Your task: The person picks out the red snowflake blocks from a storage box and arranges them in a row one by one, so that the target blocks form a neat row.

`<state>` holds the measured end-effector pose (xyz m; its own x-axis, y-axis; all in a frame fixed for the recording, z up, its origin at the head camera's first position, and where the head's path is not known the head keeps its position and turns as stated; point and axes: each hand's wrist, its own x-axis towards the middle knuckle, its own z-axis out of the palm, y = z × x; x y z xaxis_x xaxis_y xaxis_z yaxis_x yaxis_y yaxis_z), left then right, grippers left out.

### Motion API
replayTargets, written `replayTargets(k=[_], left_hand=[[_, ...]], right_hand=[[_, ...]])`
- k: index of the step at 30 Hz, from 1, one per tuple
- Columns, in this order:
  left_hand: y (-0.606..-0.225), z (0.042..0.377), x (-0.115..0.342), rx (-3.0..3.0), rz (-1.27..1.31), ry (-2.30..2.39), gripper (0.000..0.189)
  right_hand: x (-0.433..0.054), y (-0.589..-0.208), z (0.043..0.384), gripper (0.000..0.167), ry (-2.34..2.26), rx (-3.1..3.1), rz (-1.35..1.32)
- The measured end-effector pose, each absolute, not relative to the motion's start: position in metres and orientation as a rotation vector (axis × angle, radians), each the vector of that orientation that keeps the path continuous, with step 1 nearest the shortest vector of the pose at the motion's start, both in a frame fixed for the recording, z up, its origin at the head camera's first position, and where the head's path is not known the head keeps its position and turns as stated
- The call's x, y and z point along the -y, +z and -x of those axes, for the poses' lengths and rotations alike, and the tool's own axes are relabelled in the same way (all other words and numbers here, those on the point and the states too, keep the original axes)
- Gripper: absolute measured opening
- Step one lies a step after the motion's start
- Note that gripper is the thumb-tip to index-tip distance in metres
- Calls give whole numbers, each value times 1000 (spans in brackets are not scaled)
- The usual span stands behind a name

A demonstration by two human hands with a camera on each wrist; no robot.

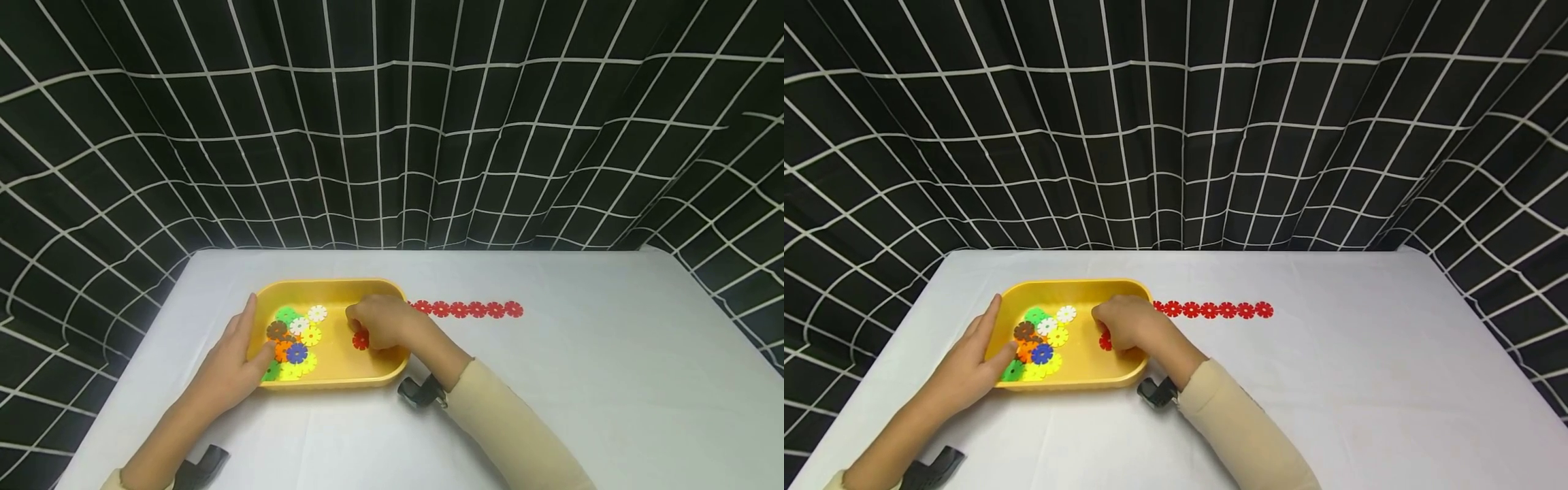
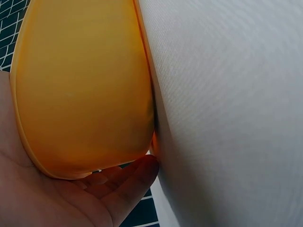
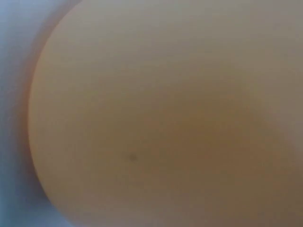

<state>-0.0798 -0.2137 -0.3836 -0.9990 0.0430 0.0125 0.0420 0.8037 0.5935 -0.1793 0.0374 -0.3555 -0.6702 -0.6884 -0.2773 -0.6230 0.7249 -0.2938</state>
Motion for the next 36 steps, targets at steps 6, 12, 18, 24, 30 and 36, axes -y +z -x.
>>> replayTargets(k=[6, 12, 18, 24, 30, 36], left_hand=[[-383, 79, 213, -2978, -64, 980, 87], [-383, 78, 214, -2978, -54, 971, 87], [-384, 79, 213, -2984, -50, 969, 87], [-383, 79, 213, -2996, -78, 973, 86], [-383, 80, 214, -3005, -97, 974, 85], [-385, 80, 214, -3004, -92, 971, 85]], right_hand=[[-38, -357, 177, 25, -270, -2588, 1020], [-36, -358, 174, 25, -251, -2610, 1010], [-38, -360, 173, 23, -286, -2625, 999], [-40, -363, 173, 24, -333, -2632, 1015], [-43, -363, 173, 21, -425, -2585, 1058], [-45, -362, 174, 22, -468, -2511, 1106]])
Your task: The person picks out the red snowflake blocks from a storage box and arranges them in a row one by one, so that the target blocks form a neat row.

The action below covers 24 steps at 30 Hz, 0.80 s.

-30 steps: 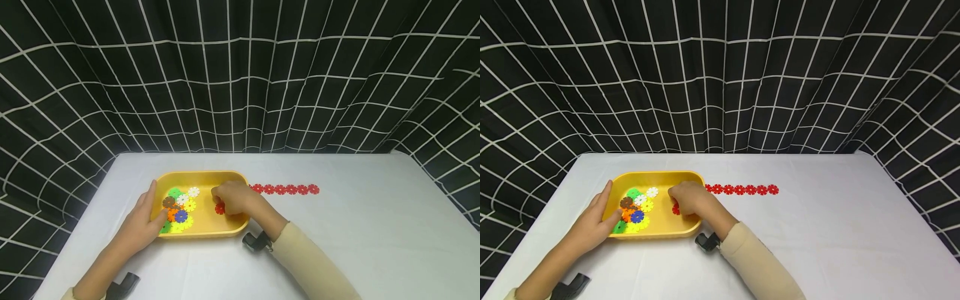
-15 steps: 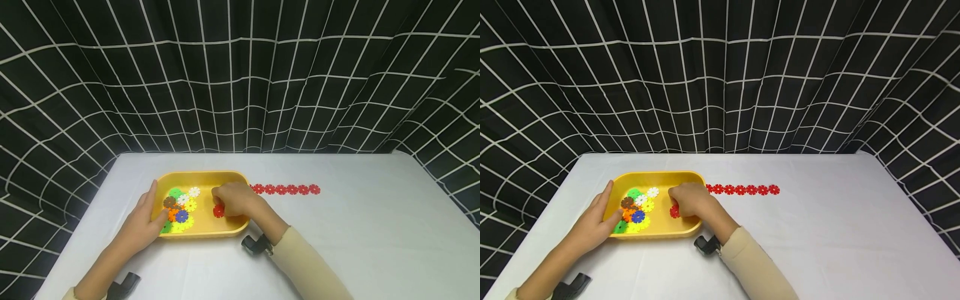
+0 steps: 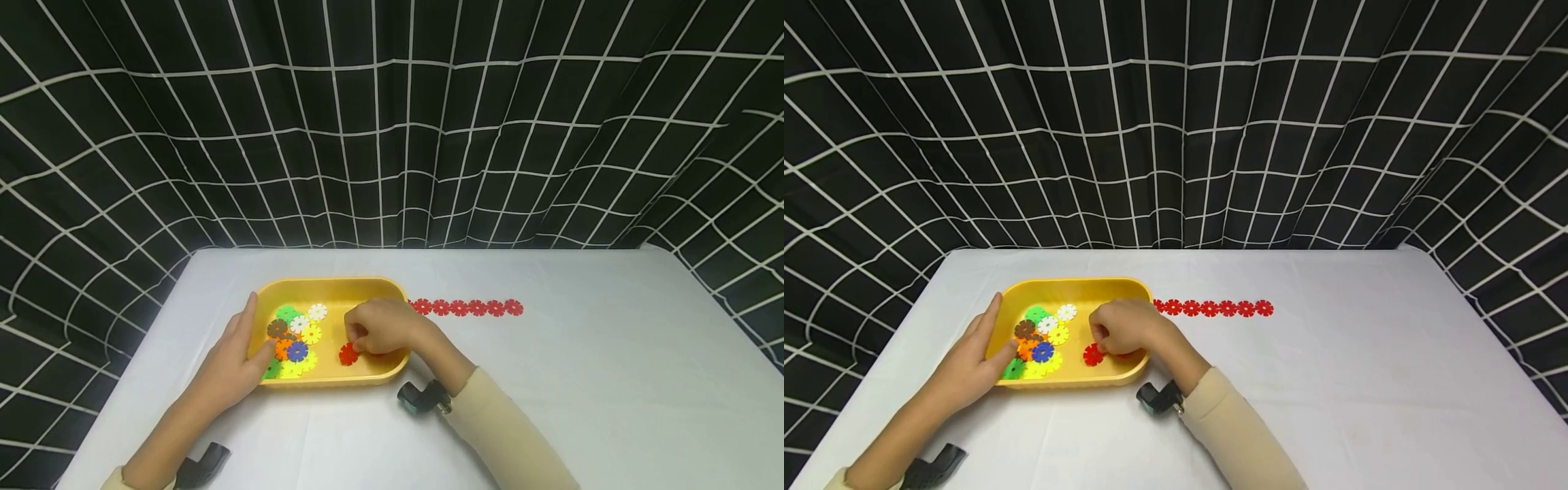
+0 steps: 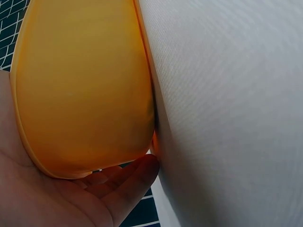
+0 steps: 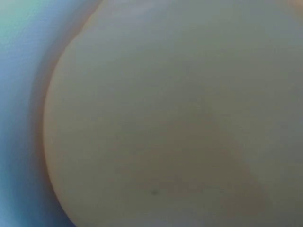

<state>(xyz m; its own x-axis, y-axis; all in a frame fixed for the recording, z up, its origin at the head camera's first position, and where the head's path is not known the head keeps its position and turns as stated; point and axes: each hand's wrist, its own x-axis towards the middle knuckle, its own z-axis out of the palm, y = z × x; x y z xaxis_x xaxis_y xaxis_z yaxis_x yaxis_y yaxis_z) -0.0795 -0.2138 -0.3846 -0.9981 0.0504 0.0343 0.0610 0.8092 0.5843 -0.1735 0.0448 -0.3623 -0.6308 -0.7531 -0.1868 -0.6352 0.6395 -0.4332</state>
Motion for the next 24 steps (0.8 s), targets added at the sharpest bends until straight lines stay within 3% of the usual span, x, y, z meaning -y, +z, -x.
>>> replayTargets(k=[24], left_hand=[[-383, 78, 213, 2984, 56, -973, 86]], right_hand=[[-54, -362, 178, 16, -1131, -2383, 1118]])
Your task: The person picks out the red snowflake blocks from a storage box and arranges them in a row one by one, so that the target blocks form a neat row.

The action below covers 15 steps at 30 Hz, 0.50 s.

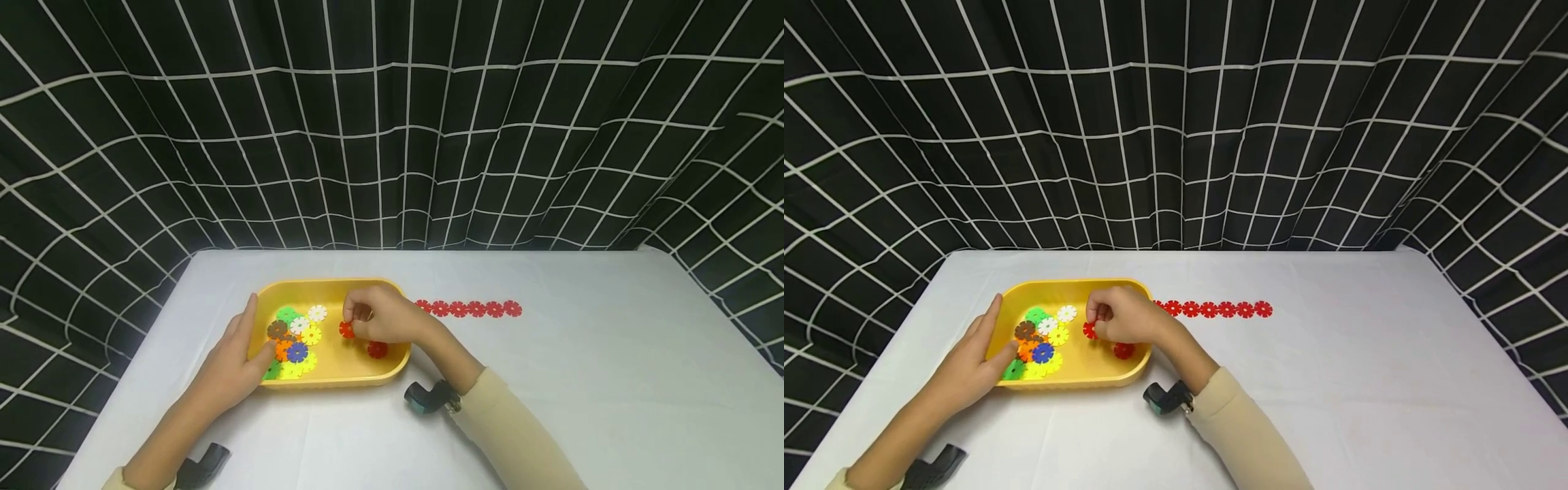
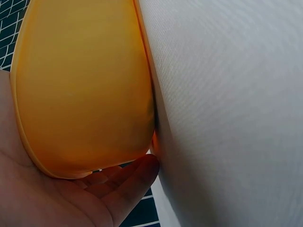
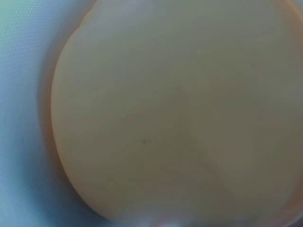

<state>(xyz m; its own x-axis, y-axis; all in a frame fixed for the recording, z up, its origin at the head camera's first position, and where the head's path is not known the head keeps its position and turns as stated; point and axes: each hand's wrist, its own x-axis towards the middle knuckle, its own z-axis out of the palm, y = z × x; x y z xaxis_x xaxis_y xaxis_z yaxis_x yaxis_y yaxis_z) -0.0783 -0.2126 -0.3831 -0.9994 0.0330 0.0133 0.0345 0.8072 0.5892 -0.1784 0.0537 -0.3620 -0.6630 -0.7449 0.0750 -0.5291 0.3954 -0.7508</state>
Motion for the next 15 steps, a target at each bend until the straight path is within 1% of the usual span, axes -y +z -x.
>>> replayTargets(k=[15], left_hand=[[-383, 79, 211, 2996, 50, -969, 87]], right_hand=[[-66, -357, 174, 14, -1395, -2386, 852]])
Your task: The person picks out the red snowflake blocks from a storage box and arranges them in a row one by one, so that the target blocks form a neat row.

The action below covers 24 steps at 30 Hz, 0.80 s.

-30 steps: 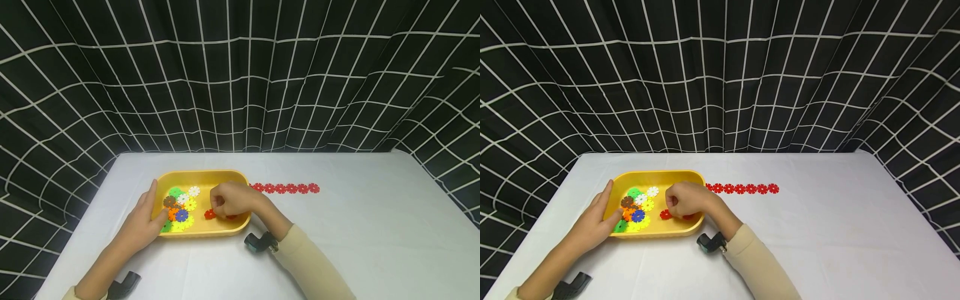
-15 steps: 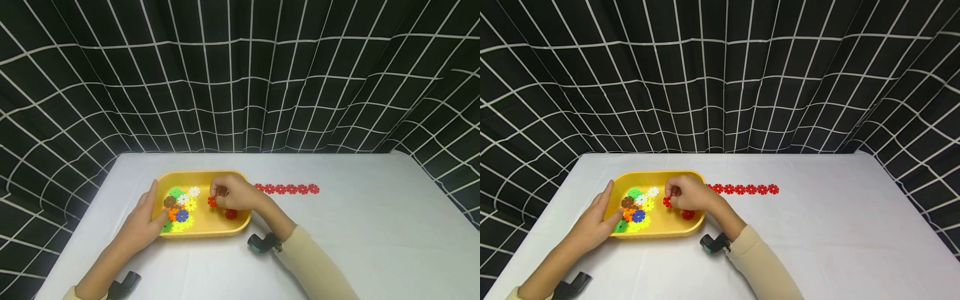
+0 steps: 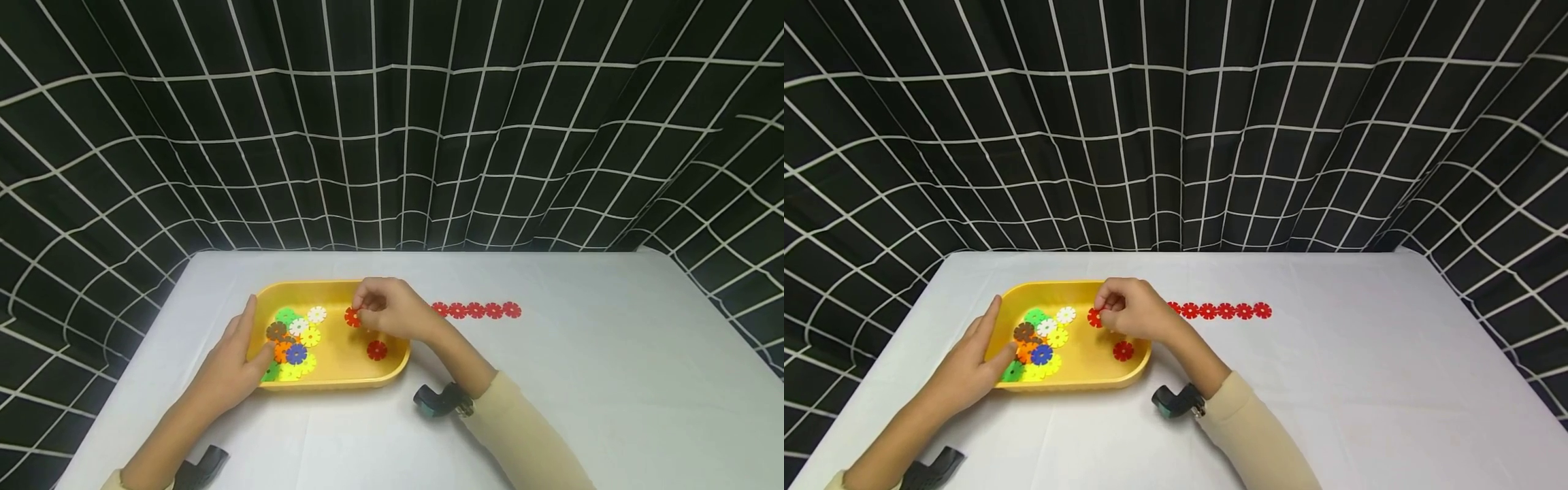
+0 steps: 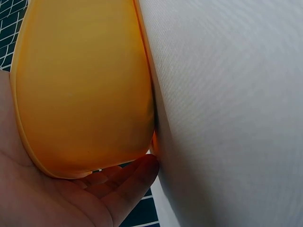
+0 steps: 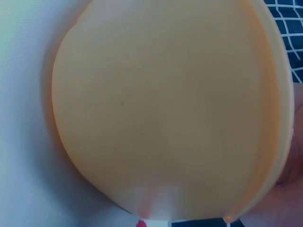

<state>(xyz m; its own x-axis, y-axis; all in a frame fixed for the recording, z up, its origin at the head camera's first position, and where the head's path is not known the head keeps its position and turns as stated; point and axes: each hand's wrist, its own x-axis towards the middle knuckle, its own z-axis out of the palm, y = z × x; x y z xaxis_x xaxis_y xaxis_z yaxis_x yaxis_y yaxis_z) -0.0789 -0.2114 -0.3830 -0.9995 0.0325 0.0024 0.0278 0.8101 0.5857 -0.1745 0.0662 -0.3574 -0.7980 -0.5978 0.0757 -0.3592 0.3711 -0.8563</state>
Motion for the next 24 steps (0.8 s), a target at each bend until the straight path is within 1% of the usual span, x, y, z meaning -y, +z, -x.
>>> replayTargets(k=[7, 11, 24], left_hand=[[-383, 79, 211, -2981, -52, 961, 87], [-383, 79, 212, -2980, -50, 958, 87], [-383, 79, 212, -2972, -55, 966, 86]], right_hand=[[-80, -355, 175, 15, -1520, -2337, 720], [-91, -354, 177, 10, -1552, -2317, 707], [-131, -352, 183, 9, -1522, -2370, 539]])
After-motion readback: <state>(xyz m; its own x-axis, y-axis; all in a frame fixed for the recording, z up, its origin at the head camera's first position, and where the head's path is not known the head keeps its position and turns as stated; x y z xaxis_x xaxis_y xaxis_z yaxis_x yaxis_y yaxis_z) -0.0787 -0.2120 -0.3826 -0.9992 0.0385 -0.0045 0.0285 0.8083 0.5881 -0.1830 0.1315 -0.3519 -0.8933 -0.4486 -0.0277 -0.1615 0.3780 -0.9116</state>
